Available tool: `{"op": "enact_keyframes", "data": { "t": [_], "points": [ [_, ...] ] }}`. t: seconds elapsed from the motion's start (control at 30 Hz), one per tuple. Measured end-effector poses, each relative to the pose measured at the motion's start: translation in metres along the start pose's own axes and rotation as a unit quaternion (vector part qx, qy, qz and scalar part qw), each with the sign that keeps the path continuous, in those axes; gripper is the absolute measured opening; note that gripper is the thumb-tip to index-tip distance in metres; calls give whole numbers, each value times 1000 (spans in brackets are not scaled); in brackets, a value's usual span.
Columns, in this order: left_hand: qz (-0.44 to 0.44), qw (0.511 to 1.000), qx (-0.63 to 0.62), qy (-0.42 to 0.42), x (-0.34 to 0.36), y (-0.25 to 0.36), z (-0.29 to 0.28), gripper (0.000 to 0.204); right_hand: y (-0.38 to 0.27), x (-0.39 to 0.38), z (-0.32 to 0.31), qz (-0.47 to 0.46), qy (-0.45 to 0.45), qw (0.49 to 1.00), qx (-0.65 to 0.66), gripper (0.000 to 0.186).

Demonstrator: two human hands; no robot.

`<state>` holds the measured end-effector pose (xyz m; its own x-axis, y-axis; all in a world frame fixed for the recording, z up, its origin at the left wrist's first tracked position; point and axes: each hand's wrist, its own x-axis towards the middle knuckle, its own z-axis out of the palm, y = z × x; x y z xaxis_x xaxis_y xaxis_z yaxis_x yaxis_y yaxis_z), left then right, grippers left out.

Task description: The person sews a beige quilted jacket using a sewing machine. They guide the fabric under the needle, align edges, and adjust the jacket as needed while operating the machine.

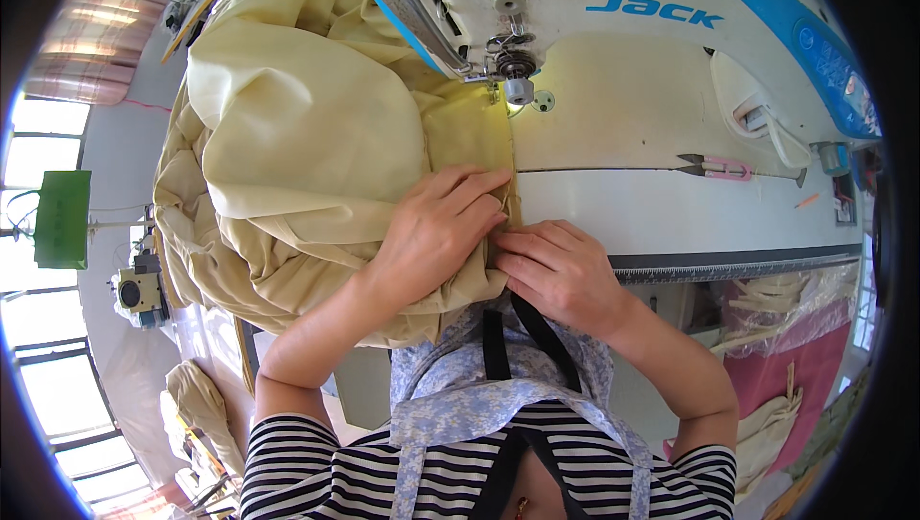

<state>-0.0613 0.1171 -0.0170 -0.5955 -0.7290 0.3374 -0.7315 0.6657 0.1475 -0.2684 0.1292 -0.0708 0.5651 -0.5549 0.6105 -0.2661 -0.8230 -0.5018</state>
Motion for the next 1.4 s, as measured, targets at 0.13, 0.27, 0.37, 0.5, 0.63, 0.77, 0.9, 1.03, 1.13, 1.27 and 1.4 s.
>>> {"op": "enact_keyframes", "data": {
  "t": [0.13,0.27,0.37,0.5,0.63,0.77,0.9,1.03,1.13,1.27,1.4],
  "points": [
    [10,1000,-23,-3,-1,-6,0,13,2,1,0,2,-1,1000,4,25],
    [31,998,-54,-11,-2,-15,1,15,3,2,2,0,9,1000,-7,20],
    [41,996,-75,-10,0,-26,5,18,4,6,1,9,-2,1000,-5,19],
    [69,993,-89,-19,8,-60,10,19,14,23,3,28,-23,999,-6,21],
    [59,988,-137,-29,25,-95,13,15,19,41,15,16,-32,996,-85,12],
    [-23,981,-192,15,25,-84,-12,24,-10,34,37,-82,-80,992,-48,22],
    [-38,993,-107,18,-23,-46,-64,32,-32,11,52,-154,-39,986,57,27],
    [-79,997,14,14,-70,-43,-76,31,-31,-12,34,-89,-15,981,173,33],
    [-152,987,-31,38,-81,-51,-81,19,-38,-19,13,49,-110,963,241,27],
    [-278,954,-105,50,-56,-38,-101,12,-39,6,6,333,7,839,431,30],
    [-210,971,-107,43,-19,-16,-119,13,-10,53,24,333,101,797,493,39]
  ]
}}
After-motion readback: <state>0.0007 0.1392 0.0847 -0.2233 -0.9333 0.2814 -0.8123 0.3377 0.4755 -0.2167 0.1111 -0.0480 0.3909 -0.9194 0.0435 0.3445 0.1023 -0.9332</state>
